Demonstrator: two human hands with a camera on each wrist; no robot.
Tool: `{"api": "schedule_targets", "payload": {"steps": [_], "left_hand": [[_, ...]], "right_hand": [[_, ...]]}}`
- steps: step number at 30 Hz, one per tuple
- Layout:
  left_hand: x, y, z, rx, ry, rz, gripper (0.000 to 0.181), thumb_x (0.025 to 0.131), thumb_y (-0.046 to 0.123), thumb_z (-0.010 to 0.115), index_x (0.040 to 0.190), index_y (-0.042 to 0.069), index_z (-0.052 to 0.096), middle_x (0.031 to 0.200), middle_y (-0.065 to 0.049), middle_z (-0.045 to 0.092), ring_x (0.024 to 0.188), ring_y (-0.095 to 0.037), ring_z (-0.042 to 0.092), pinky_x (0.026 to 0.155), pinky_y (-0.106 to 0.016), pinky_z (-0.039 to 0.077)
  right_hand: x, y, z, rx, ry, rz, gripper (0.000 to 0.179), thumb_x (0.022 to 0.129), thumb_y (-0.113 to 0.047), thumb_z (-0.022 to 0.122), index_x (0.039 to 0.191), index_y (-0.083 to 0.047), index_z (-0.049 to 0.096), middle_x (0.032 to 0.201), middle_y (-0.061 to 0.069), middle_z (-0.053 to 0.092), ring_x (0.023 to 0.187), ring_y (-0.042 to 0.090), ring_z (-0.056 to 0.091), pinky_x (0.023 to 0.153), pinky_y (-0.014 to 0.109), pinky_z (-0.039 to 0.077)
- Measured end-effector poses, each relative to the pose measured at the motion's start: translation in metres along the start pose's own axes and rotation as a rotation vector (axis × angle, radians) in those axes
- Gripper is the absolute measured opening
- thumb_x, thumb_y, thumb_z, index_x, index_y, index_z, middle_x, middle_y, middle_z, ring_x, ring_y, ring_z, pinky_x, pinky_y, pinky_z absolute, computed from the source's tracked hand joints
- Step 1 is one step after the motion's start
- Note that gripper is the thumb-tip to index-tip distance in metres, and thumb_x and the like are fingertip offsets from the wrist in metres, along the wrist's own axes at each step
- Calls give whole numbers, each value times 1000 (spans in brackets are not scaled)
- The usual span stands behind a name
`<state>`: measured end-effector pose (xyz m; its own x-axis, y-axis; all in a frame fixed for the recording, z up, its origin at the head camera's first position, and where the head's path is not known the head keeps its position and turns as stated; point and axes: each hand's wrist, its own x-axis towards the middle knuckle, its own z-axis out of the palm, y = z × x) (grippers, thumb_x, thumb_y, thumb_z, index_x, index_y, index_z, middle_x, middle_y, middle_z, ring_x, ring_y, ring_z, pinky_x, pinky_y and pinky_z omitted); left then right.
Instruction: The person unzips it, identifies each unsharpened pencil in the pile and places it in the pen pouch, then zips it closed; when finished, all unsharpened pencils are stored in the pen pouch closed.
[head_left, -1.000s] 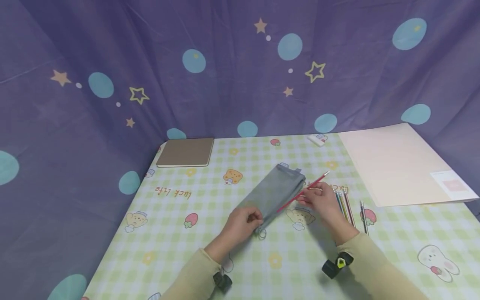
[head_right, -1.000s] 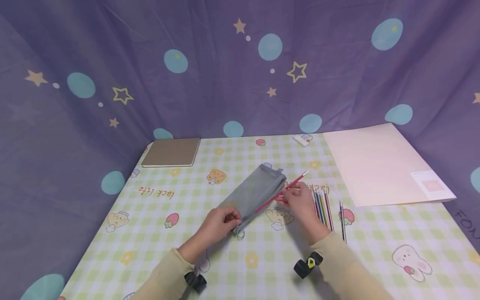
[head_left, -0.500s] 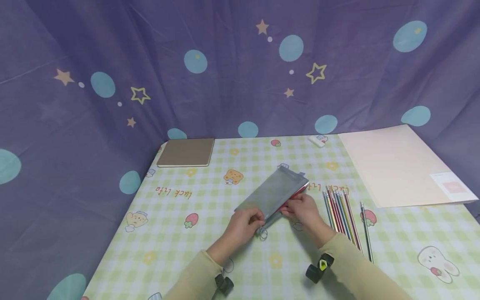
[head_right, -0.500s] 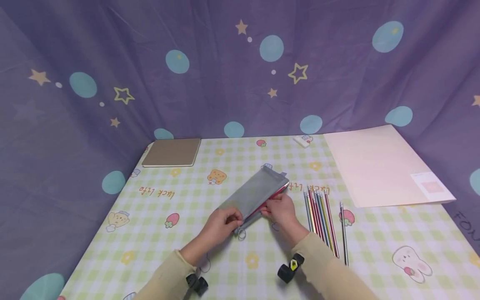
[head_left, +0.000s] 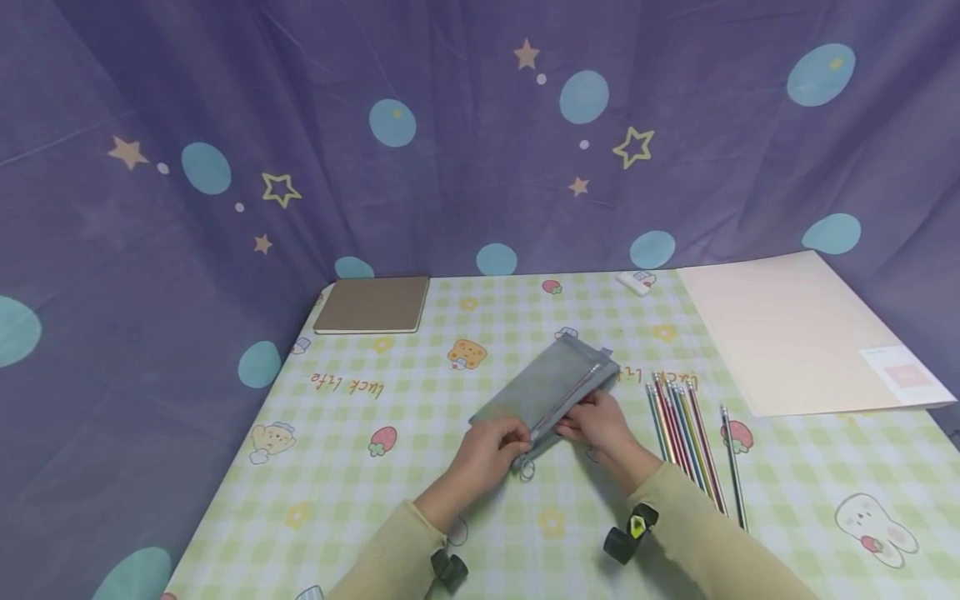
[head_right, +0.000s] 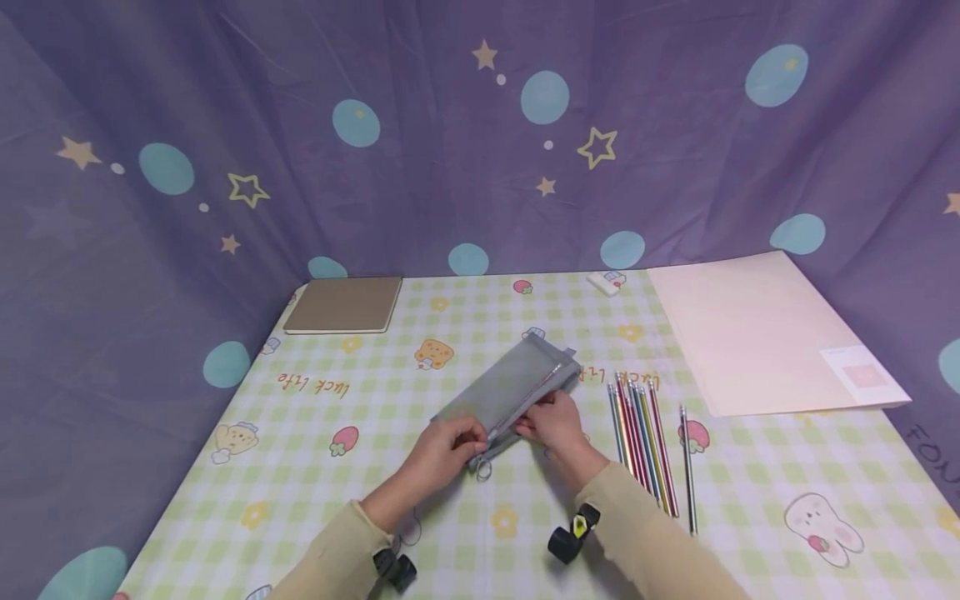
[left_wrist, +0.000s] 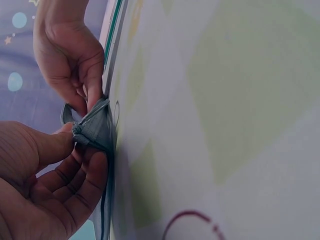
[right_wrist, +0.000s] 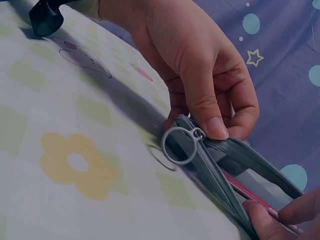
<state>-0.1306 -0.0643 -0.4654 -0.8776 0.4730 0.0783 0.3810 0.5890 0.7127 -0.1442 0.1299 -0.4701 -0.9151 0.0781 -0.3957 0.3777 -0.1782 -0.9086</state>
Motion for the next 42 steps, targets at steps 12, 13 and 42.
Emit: {"api": "schedule_targets", "payload": {"steps": [12,13,42], "left_hand": [[0,2,-1,-5,-6,-16,4,88,12,71,87,12,68,78,8,65,70,-4,54,67,-24,46],[0,2,-1,-6,-10,-17,4,89,12,71,87,11,68,79,8,65,70,-4,54,68,-24,46],[-1,1,-3,-40,-47,-48,5,93,15,67,88,13,68,79,9,64,72,-5,56,67,-24,47]], "right_hand": [[-8,0,1,-19,-32,-4,43,89,9,54,128,20,41,105,28,63,76,16,67,72,26,56],[-9,0,0,-23,-45,-7,43,89,9,54,128,20,41,107,29,62,78,17,67,74,27,56],[-38,-37,-120,-498,-53,-203,36,98,-4,54,125,17,49,113,31,61,89,27,68,75,34,56]]}}
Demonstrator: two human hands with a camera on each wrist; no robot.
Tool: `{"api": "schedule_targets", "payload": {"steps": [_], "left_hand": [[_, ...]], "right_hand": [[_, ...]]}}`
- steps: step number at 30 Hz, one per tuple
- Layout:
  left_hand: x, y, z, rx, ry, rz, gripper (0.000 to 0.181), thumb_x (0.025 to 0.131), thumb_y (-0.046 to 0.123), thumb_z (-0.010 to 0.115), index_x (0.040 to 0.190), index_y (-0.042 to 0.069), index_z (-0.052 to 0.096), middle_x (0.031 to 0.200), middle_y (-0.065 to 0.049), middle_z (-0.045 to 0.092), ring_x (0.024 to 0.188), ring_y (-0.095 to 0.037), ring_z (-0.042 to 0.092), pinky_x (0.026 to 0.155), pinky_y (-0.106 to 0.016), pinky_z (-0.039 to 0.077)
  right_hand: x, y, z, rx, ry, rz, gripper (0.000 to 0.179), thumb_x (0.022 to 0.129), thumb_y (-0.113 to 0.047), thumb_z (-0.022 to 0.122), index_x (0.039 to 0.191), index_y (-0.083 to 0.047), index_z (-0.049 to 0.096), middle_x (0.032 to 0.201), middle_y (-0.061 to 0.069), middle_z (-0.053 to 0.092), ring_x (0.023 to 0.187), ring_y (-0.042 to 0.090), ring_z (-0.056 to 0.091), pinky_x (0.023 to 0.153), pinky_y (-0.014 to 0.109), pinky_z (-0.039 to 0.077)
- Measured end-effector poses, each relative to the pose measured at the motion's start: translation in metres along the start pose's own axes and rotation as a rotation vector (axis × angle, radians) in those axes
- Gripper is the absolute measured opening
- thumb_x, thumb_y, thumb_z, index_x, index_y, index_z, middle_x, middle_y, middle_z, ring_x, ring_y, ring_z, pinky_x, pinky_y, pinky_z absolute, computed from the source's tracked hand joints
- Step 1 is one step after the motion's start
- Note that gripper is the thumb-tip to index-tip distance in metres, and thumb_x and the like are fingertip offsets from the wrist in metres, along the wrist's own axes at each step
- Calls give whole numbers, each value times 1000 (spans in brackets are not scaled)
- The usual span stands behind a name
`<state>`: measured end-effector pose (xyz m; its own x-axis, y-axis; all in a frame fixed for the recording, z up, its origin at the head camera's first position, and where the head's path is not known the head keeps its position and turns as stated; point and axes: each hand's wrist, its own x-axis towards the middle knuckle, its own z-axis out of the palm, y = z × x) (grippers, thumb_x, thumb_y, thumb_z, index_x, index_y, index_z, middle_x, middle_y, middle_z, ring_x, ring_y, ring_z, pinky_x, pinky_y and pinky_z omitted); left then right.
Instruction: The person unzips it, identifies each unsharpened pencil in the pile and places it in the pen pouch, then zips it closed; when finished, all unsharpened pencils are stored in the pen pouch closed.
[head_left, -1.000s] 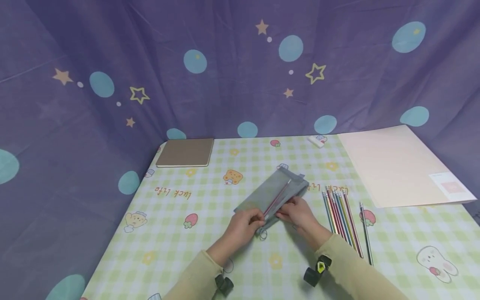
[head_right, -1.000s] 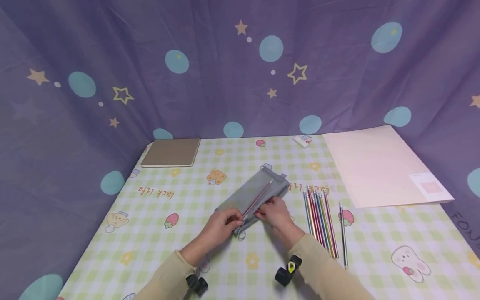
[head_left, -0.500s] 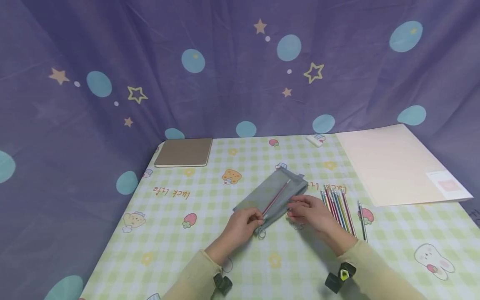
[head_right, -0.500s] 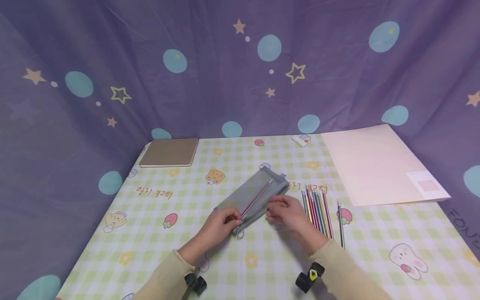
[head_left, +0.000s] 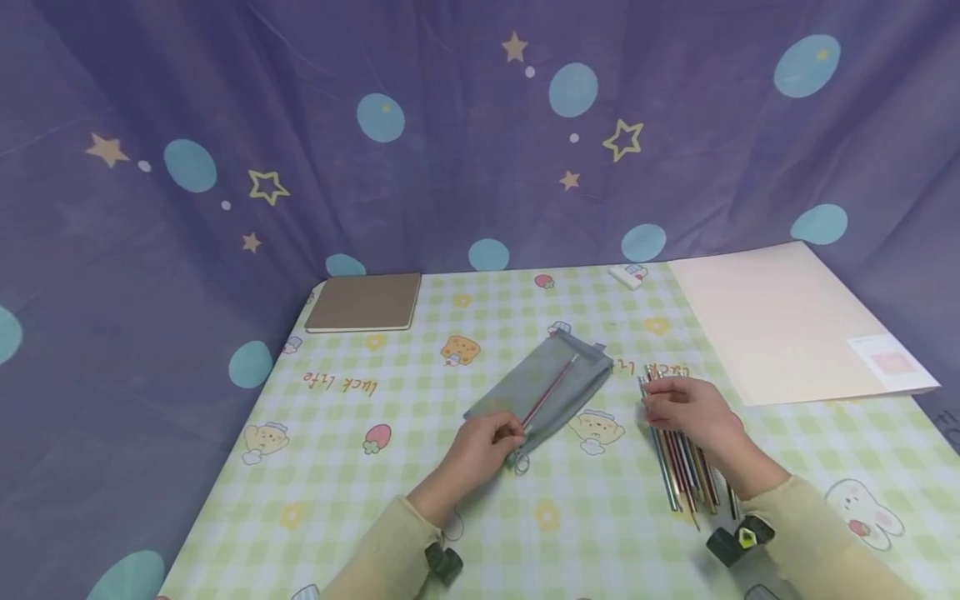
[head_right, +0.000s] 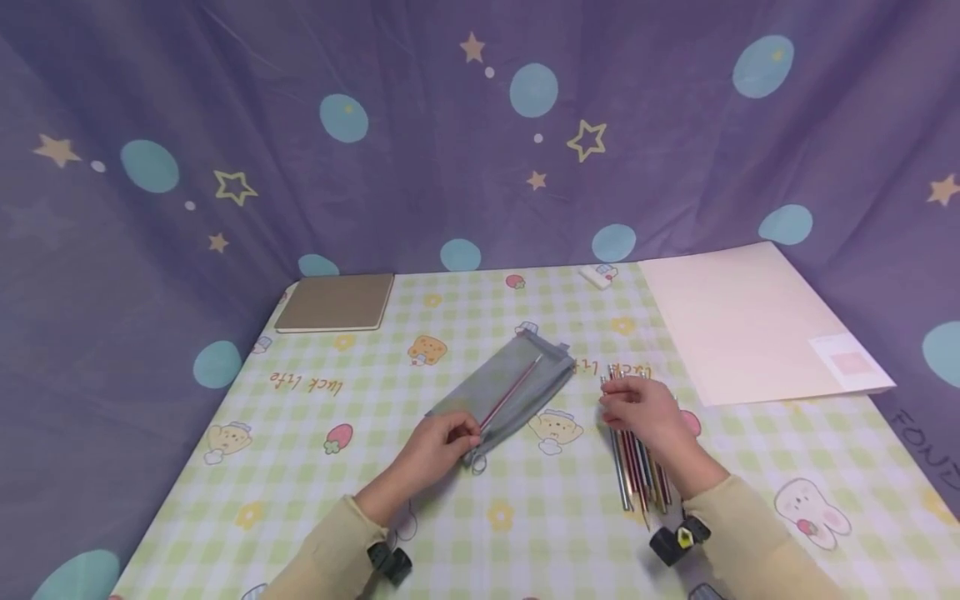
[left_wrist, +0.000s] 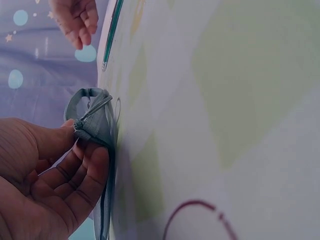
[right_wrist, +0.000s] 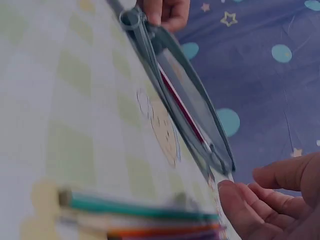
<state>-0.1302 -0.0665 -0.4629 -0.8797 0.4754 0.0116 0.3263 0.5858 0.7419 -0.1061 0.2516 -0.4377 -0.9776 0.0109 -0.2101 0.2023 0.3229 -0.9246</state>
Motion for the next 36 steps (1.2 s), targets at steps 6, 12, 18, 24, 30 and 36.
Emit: {"api": "schedule_targets", "payload": {"steps": [6,12,18,24,30,36], "left_hand": [[0,1,-1,6,-1,5,4,93,14,67,89,12,68,80,9,64,74,-6,56,68,-26,48],[1,1,-1,3,-1,0,5,93,14,67,89,11,68,80,9,64,74,-7,56,68,-26,47],[1,1,-1,3,4,2,4,92,12,68,88,12,68,79,9,63,73,-6,55,68,-25,47],[1,1,1,-3,7,1,5,91,12,69,87,11,68,79,9,63,72,-5,54,68,-24,47],[1,0,2,-7,9,2,4,91,12,69,87,12,68,80,8,63,72,-5,54,67,-24,47],[0,1,0,-2,10,-4,4,91,12,69,87,11,68,79,8,64,71,-5,53,66,-24,46]], "right_hand": [[-2,9,-19,-219,97,51,35,94,-9,60,121,14,54,104,27,63,76,22,68,66,32,57],[-6,15,-33,-386,123,78,35,89,-10,69,113,13,57,97,22,64,69,19,66,61,32,56],[-6,20,-38,-551,144,85,36,83,-14,74,104,11,58,87,17,65,67,19,61,59,33,49],[-4,23,-38,-552,122,132,36,82,-12,74,103,11,56,86,17,64,64,18,60,57,32,50],[-2,24,-37,-531,112,154,27,83,-7,72,98,11,58,81,16,64,62,17,61,56,31,51],[-1,22,-37,-536,81,173,23,84,-8,70,95,11,61,77,12,65,60,17,60,55,32,50]]}}
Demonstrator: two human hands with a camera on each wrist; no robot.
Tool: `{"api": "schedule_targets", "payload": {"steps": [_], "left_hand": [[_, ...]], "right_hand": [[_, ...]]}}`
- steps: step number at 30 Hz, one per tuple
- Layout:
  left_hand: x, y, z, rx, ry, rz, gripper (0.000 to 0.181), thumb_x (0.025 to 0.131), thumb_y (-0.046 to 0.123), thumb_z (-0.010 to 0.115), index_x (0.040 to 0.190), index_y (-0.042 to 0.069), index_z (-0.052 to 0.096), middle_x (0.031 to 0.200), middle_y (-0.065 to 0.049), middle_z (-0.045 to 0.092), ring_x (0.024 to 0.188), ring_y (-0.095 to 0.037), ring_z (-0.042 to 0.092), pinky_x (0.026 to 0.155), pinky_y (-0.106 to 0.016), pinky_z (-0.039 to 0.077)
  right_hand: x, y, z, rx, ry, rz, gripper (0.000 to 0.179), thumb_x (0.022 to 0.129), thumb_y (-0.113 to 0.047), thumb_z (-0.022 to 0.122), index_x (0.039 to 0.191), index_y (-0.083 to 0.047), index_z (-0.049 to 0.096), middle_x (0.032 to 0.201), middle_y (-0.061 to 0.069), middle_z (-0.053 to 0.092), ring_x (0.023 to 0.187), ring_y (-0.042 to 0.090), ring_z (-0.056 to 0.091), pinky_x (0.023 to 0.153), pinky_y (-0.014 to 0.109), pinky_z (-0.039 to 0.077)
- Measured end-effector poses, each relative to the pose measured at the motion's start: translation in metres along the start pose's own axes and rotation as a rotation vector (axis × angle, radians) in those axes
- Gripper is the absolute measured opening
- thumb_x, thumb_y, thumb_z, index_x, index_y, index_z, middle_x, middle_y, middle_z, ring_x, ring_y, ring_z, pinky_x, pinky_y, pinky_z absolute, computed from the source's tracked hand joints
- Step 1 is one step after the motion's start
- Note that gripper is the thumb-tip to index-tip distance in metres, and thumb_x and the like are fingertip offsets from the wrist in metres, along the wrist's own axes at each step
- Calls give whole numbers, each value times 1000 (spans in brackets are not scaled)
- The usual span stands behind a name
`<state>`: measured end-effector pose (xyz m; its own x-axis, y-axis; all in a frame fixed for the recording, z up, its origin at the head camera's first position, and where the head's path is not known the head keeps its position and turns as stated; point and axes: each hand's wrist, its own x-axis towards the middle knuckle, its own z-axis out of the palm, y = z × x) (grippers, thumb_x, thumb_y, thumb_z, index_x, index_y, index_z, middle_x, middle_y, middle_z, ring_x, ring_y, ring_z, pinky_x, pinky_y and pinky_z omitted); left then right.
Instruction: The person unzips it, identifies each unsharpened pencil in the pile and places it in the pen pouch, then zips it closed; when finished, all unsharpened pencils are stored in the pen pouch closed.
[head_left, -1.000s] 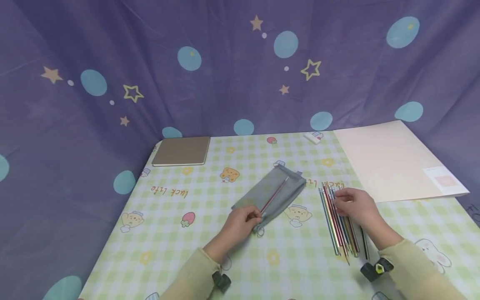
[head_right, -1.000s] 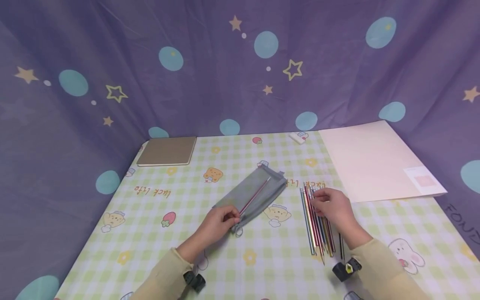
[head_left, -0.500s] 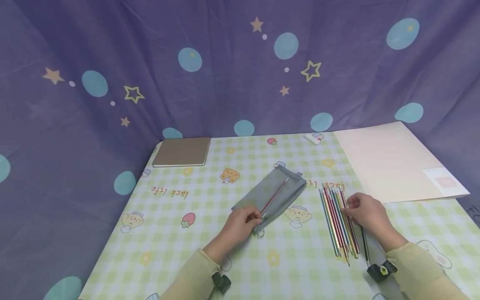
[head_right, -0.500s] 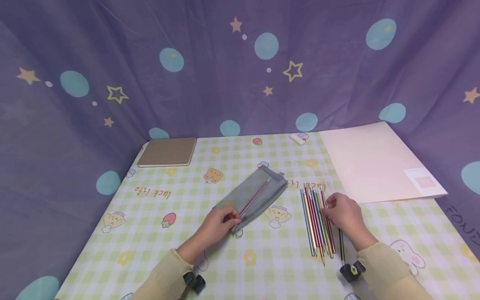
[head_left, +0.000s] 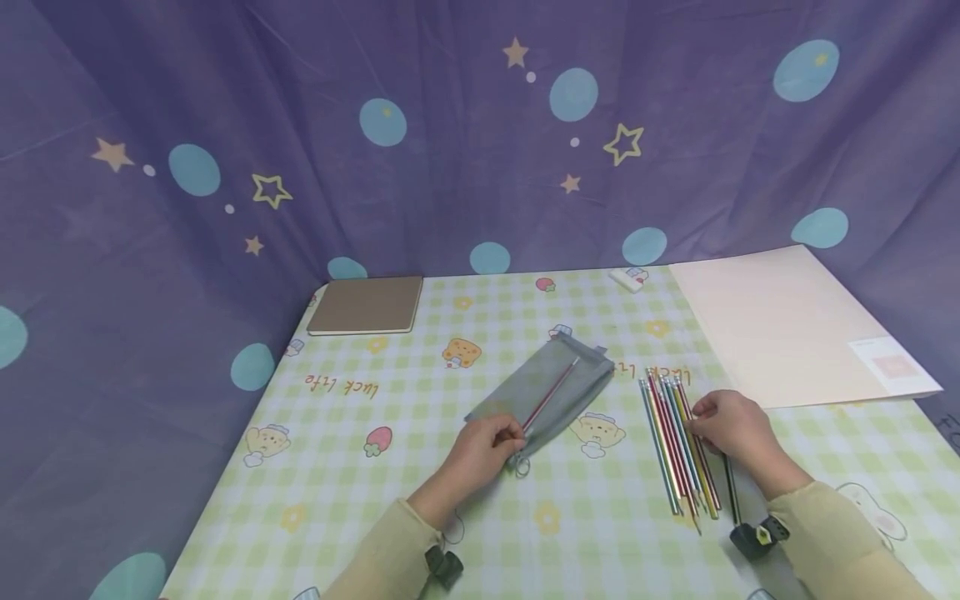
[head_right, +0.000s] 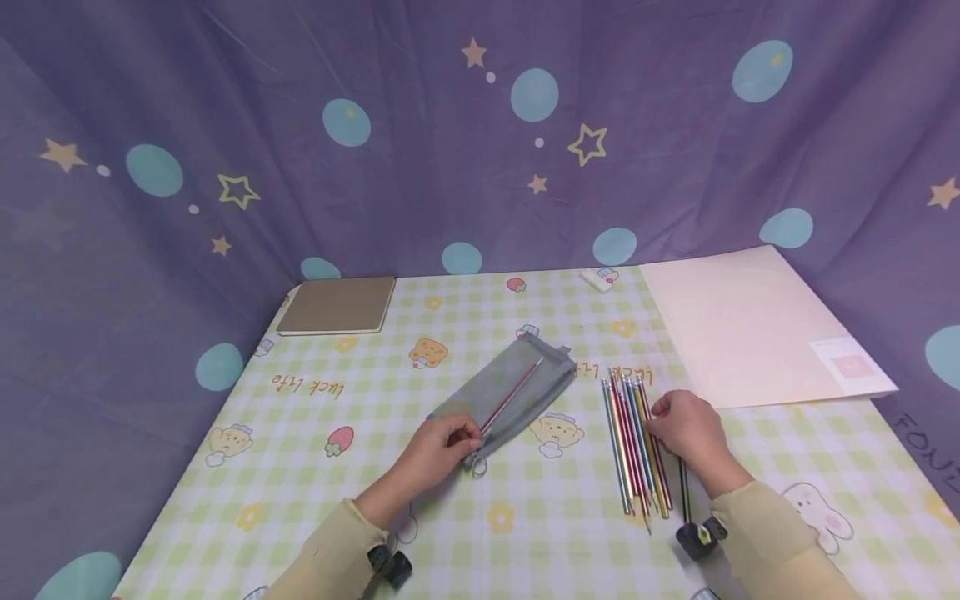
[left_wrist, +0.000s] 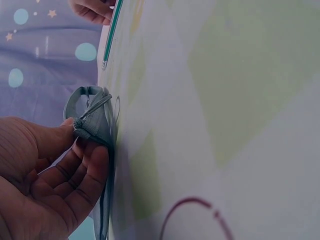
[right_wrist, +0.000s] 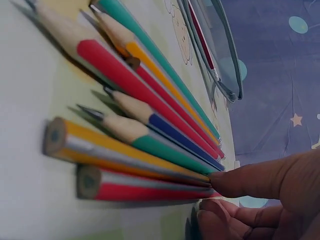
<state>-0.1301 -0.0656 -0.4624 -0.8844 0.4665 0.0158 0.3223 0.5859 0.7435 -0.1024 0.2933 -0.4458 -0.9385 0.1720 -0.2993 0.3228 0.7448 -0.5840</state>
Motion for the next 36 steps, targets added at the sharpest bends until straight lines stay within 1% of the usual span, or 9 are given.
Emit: {"api": "schedule_targets", "payload": {"steps": [9,14,19,23,26,30,36], "left_hand": [[0,1,0,-1,-1,1,5,91,12,69,87,10,68,79,7,64,70,-5,52,66,-23,46],[0,0,0,-1,0,2,4,91,12,69,87,10,68,79,7,64,70,-5,52,65,-24,46],[0,0,0,-4,-1,6,4,91,13,69,88,10,68,79,7,64,70,-5,53,65,-24,46],[0,-1,0,-4,-1,8,5,91,13,69,88,11,68,79,7,64,70,-5,53,65,-24,46],[0,-1,0,-2,0,4,4,91,13,69,87,11,68,79,8,63,70,-5,53,65,-24,46],[0,-1,0,-3,3,2,4,91,13,69,87,12,68,79,8,63,71,-5,53,66,-24,46],[0,-3,1,-6,3,6,5,91,15,70,88,10,68,80,8,63,72,-6,53,66,-24,46]], "right_hand": [[2,-1,-1,-12,-36,13,17,86,-8,68,91,8,63,75,9,64,60,17,60,55,31,50],[1,-3,-7,-12,-43,14,14,86,-8,66,89,6,62,71,7,63,59,17,60,54,32,48],[-3,-12,-16,9,-24,-3,21,87,-10,63,95,8,60,76,10,63,60,18,61,54,33,49],[-6,-19,-21,47,3,-47,25,88,-10,60,102,11,56,82,14,65,62,18,62,56,34,51],[-8,-25,-22,121,10,-79,26,91,-9,58,107,11,53,87,17,65,64,19,64,58,36,54],[-7,-33,-16,274,-6,-114,27,94,-8,56,111,12,49,90,18,64,69,21,66,63,37,57],[-2,-47,0,489,-24,-159,24,97,-6,53,111,12,45,87,14,67,70,20,68,69,38,58]]}}
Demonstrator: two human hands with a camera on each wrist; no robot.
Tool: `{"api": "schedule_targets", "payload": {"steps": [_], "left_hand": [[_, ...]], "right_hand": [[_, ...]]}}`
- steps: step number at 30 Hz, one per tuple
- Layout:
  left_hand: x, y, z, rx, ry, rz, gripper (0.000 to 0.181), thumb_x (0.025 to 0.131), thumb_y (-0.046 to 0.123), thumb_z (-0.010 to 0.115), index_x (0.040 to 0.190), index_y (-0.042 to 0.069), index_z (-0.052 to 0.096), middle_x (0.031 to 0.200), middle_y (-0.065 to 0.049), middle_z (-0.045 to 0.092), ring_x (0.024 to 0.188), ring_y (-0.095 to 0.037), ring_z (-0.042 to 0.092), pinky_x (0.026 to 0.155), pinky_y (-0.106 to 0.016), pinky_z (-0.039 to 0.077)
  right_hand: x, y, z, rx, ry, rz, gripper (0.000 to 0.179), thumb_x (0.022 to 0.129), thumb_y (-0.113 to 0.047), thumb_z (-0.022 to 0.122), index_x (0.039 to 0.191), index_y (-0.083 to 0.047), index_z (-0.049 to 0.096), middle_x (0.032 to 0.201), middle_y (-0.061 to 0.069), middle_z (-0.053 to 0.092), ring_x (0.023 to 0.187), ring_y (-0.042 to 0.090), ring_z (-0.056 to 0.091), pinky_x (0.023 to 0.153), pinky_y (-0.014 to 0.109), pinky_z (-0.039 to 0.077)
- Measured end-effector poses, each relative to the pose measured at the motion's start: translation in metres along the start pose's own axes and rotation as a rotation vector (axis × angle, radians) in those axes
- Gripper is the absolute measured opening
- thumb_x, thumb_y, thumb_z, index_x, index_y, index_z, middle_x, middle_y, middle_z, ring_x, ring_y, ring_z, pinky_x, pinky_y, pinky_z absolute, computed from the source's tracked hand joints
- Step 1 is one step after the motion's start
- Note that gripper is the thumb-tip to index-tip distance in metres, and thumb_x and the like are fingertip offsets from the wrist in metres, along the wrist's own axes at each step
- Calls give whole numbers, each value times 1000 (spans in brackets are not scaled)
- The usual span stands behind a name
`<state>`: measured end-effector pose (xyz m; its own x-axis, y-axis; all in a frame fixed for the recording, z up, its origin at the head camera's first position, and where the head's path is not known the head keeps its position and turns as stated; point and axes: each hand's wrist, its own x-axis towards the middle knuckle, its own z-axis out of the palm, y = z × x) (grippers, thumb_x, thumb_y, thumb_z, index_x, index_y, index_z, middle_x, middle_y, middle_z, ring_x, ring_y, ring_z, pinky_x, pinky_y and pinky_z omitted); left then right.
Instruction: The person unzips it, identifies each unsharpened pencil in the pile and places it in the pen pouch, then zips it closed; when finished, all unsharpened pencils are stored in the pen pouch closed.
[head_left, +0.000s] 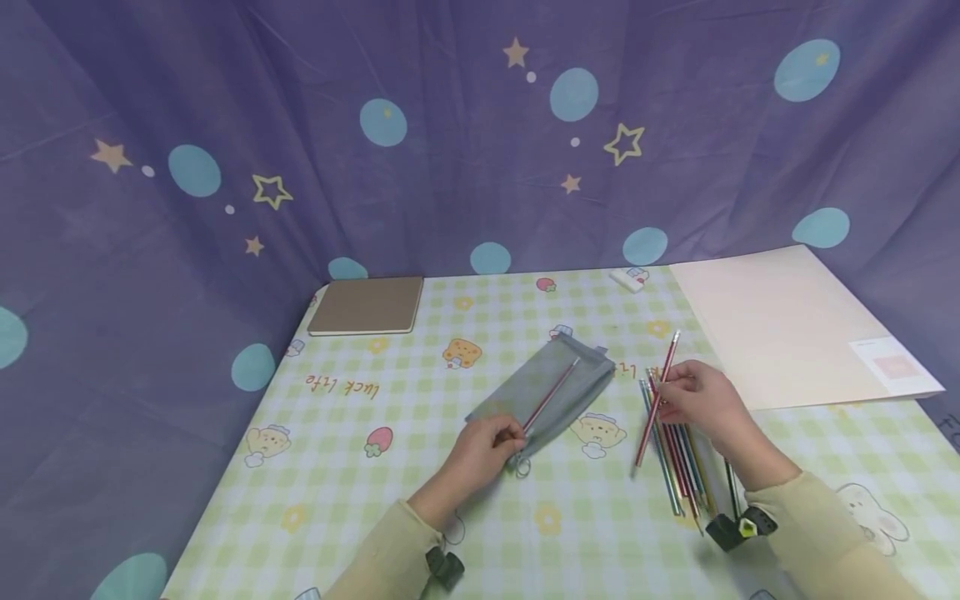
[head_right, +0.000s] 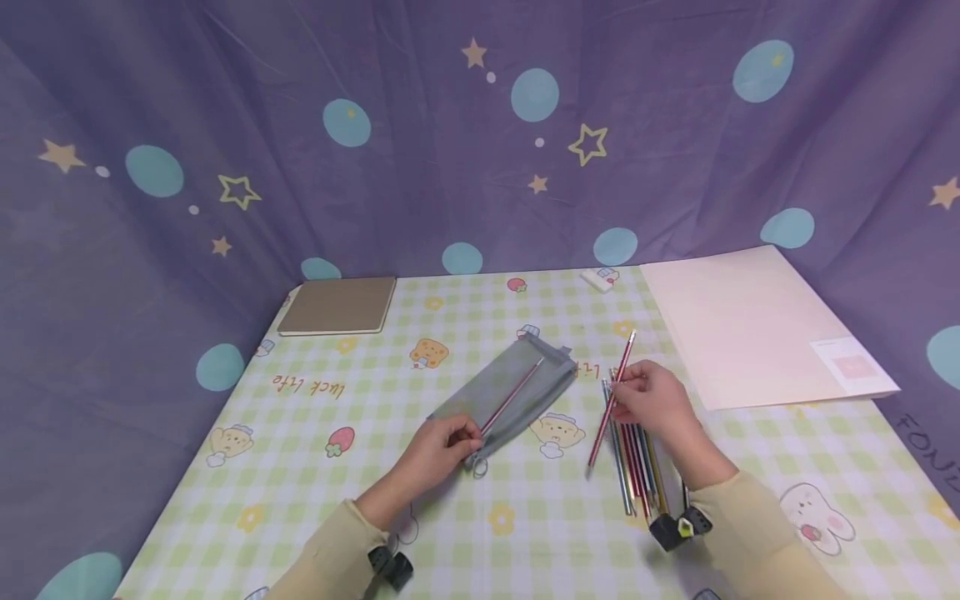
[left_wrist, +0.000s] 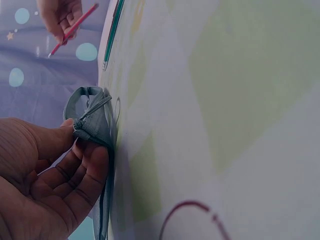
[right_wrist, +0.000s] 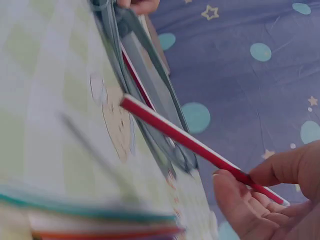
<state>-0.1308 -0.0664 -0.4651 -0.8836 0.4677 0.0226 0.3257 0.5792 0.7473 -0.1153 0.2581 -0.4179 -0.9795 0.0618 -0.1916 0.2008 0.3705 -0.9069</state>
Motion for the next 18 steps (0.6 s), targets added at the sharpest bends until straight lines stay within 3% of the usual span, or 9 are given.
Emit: {"api": "schedule_targets", "payload": {"steps": [8,18], "left_hand": [[0,-1,1,-7,6,10,5,91,14,69,87,11,68,80,8,64,72,-6,54,67,-24,46],[-1,-1,2,-7,14,13,5,91,14,69,87,11,69,78,9,63,70,-3,53,65,-23,47]], "right_hand": [[8,-6,30,298,2,-51,23,99,-2,52,112,14,41,84,9,66,72,15,69,71,30,57],[19,-3,68,465,31,57,24,99,-2,52,114,13,41,87,12,68,74,15,71,75,29,56]]}}
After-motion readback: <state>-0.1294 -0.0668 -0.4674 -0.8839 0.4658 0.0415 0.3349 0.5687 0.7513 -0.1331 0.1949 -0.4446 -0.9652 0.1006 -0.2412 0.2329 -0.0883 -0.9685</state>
